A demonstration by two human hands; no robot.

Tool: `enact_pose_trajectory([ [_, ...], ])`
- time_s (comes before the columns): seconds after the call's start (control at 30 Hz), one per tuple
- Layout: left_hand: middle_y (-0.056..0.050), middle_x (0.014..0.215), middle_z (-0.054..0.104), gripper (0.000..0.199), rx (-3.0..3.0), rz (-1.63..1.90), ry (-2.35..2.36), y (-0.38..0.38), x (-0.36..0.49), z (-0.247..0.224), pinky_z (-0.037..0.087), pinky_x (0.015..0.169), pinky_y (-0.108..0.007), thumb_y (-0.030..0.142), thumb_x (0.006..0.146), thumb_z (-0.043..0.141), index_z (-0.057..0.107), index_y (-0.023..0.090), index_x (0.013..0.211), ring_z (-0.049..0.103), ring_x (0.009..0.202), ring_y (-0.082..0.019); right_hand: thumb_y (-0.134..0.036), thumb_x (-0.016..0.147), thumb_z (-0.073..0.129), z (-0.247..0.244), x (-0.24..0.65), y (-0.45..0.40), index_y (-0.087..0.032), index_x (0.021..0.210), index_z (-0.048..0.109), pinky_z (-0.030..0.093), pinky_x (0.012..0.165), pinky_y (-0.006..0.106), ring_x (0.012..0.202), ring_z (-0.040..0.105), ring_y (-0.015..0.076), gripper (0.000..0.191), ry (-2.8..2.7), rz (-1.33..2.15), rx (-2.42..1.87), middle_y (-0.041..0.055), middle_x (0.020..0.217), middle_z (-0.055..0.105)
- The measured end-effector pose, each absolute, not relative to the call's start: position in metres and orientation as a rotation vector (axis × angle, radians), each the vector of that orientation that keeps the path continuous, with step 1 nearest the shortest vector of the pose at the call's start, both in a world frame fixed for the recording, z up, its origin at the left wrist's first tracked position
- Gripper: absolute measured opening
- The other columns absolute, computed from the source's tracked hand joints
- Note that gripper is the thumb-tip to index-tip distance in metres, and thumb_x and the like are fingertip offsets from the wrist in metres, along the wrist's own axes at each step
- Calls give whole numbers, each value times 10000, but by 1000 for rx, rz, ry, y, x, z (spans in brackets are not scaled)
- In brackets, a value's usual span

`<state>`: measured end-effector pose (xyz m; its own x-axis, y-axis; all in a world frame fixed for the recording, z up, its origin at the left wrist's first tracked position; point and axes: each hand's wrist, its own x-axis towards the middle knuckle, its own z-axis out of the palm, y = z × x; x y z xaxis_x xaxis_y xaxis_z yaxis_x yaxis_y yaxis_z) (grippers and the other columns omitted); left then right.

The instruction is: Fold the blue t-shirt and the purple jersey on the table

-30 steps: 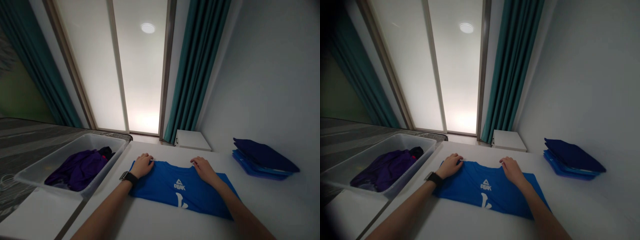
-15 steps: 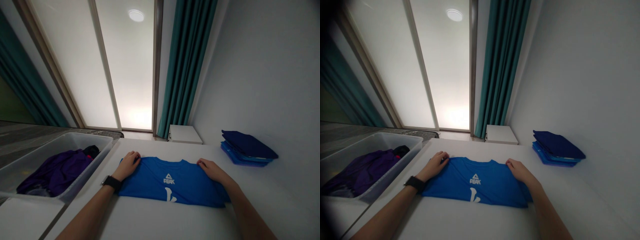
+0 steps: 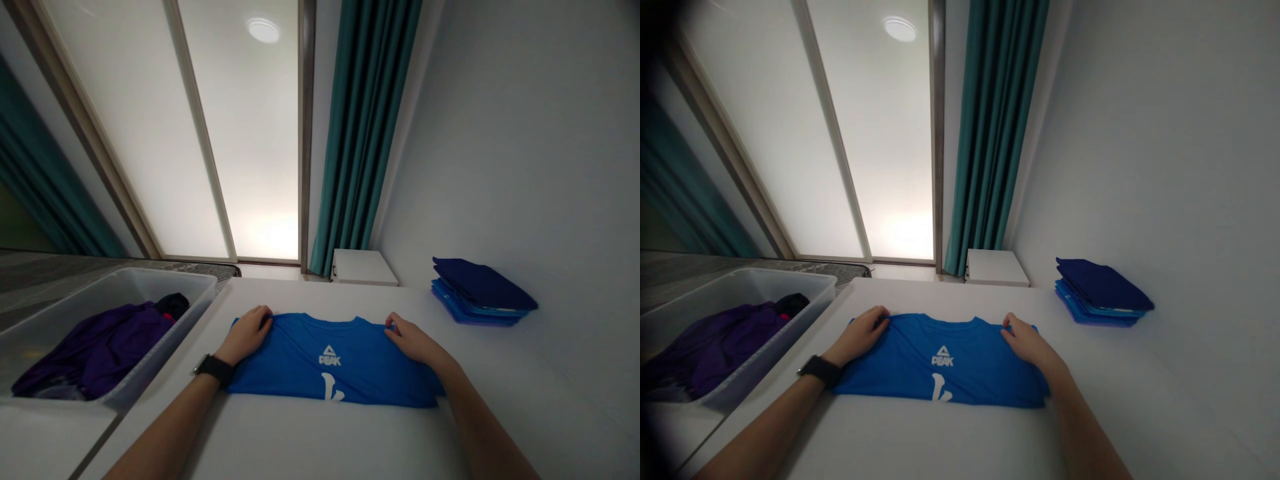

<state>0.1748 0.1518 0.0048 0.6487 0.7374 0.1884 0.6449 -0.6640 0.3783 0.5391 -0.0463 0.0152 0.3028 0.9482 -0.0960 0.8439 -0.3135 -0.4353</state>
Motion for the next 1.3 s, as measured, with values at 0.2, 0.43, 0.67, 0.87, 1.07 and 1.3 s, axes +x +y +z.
enact_pose_trajectory([
  [0.2, -75, 933, 647, 210, 2576, 507, 1119, 149, 176, 7, 458, 797, -348, 336, 915, 335, 507, 215, 920, 620, 876, -238, -280, 854, 481, 16, 553, -54, -207, 804, 540, 361, 653, 263, 717, 542, 172, 106, -1659, 572, -2231, 14, 755, 606],
  [0.43, -70, 906, 663, 239, 2533, 526, 1190, 149, 176, 8, 459, 770, -341, 345, 934, 298, 487, 217, 1004, 646, 836, -244, -298, 929, 378, 16, 554, -53, -228, 922, 505, 363, 665, 259, 714, 572, 174, 145, -1614, 522, -2183, -1, 749, 621],
  [0.67, -73, 885, 666, 235, 2571, 437, 1281, 151, 175, 4, 454, 759, -329, 321, 957, 312, 492, 209, 1057, 649, 848, -248, -295, 958, 377, 11, 540, -44, -240, 1031, 541, 328, 628, 249, 788, 617, 201, 188, -1563, 323, -2467, 52, 845, 671],
  [0.87, -68, 876, 664, 231, 2598, 388, 1319, 148, 178, 7, 443, 744, -313, 322, 966, 324, 493, 207, 1074, 648, 849, -242, -360, 982, 307, 18, 528, -44, -245, 1225, 505, 374, 670, 293, 912, 651, 263, 334, -1527, 275, -2611, 114, 988, 697],
  [1.07, -57, 832, 654, 290, 2570, 343, 1353, 140, 178, 18, 440, 736, -300, 340, 971, 324, 453, 185, 1180, 654, 853, -239, -366, 983, 276, 22, 523, -62, -221, 1379, 411, 421, 801, 342, 1020, 638, 274, 443, -1497, 309, -2578, 134, 1105, 684],
  [1.3, -99, 1024, 687, 332, 2620, 243, 1434, 130, 175, 19, 448, 800, -325, 259, 968, 348, 428, 186, 1282, 655, 962, -246, -319, 979, 279, 11, 511, -69, -201, 1400, 392, 458, 804, 359, 1046, 635, 273, 451, -1528, 197, -2623, 136, 1201, 652],
])
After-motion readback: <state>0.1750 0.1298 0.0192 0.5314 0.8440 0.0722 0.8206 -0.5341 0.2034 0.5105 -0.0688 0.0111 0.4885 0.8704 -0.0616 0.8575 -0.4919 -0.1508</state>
